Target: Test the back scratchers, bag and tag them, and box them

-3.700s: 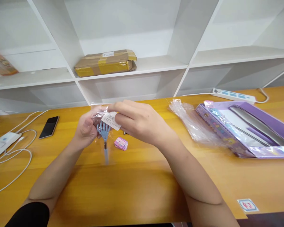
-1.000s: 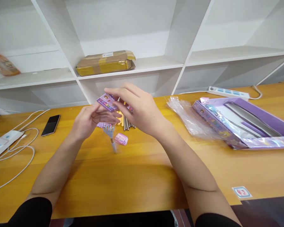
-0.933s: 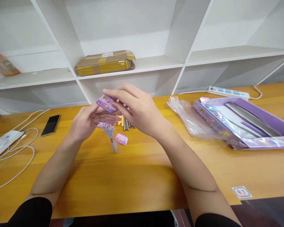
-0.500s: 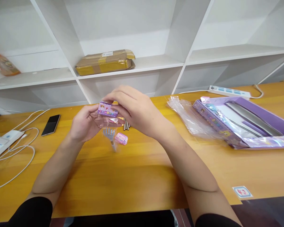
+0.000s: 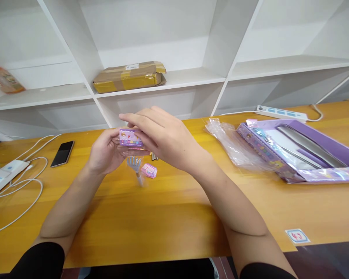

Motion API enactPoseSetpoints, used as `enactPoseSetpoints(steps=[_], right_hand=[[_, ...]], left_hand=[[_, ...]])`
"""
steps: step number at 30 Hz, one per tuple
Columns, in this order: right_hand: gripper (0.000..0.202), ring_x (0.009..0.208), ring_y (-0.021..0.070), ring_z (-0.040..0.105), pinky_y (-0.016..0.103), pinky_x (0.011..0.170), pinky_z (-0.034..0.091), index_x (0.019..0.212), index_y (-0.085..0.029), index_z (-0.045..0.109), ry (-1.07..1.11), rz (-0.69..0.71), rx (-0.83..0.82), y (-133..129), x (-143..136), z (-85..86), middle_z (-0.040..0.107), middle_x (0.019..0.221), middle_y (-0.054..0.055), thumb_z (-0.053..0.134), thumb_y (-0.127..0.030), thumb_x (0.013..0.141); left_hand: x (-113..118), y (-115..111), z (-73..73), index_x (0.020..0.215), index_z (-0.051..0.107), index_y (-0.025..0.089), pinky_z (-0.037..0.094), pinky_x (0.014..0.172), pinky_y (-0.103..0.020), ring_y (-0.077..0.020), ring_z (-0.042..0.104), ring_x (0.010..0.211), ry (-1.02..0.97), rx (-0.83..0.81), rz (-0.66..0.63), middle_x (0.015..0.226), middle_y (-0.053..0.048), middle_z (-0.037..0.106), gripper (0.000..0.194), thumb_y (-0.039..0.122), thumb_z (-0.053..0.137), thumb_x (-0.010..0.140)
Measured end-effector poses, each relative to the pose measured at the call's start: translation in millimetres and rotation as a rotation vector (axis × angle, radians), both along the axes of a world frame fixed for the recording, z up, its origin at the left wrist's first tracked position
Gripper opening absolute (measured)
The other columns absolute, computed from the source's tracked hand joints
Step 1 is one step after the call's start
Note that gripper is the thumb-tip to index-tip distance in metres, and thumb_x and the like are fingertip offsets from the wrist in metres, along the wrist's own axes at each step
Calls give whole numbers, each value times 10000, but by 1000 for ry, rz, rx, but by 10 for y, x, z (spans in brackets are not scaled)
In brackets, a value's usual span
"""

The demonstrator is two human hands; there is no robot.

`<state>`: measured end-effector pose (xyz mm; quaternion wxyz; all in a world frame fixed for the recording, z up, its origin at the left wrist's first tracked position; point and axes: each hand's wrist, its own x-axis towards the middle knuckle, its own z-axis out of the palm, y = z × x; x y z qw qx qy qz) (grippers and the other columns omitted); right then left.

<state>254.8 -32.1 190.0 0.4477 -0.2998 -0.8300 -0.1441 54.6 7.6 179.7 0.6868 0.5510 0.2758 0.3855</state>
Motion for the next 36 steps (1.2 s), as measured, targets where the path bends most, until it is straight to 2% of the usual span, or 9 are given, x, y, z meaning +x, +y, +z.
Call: enactPoseSetpoints(steps=[6,11,16,21,28,32,36], right_hand=[[375,988,211,678,402,930,521,1420,-279,624,-23,59,14,24,-15,-13,771,1079,51,483,-161,1093],[346,927,198,656,373,880,516,1357,-265,648,-31,48,-12,8,-41,-12,758,1034,48,441,-162,1099],[327,894,190,637,354,853,515,1297,-261,679,-23,51,-49,-12,-60,-3,743,998,46,442,-156,1097],[348,917,193,643,364,869,517,1323,-273,680,-42,73,-76,-22,-51,4,756,1034,42,456,-151,1086],[288,926,185,655,369,887,525,1255,-267,689,-65,116,-42,-22,-25,10,776,1072,33,485,-151,1088],[283,1032,219,674,409,929,551,1270,-275,685,9,48,-9,-9,4,19,745,1158,63,518,-162,1071],[339,1107,273,666,473,978,564,1379,-280,641,108,-61,-39,2,20,29,709,1217,105,606,-232,1046]], left_hand=[[-19,11,-11,988,777,149,666,916,-507,-358,788,1089,-22,-8,5,924,-116,830,442,517,539,934],[-14,11,-1,931,768,165,664,892,-467,-346,791,1066,-18,35,19,906,-99,825,432,542,556,935],[-8,13,-6,997,791,155,656,857,-428,-318,798,1018,-17,33,42,933,-98,831,448,527,546,955],[-7,15,-24,1009,795,159,647,827,-400,-294,800,965,-11,29,81,932,-87,829,440,528,560,965],[18,16,-29,1054,806,164,644,871,-420,-317,796,1024,-20,99,42,965,-95,834,490,592,594,944],[15,18,-29,1086,817,158,640,924,-446,-327,796,1062,-18,93,38,1013,-106,845,482,574,618,944],[17,9,-29,1148,827,166,623,999,-464,-335,788,1127,-15,108,29,1122,-118,844,506,584,631,941]])
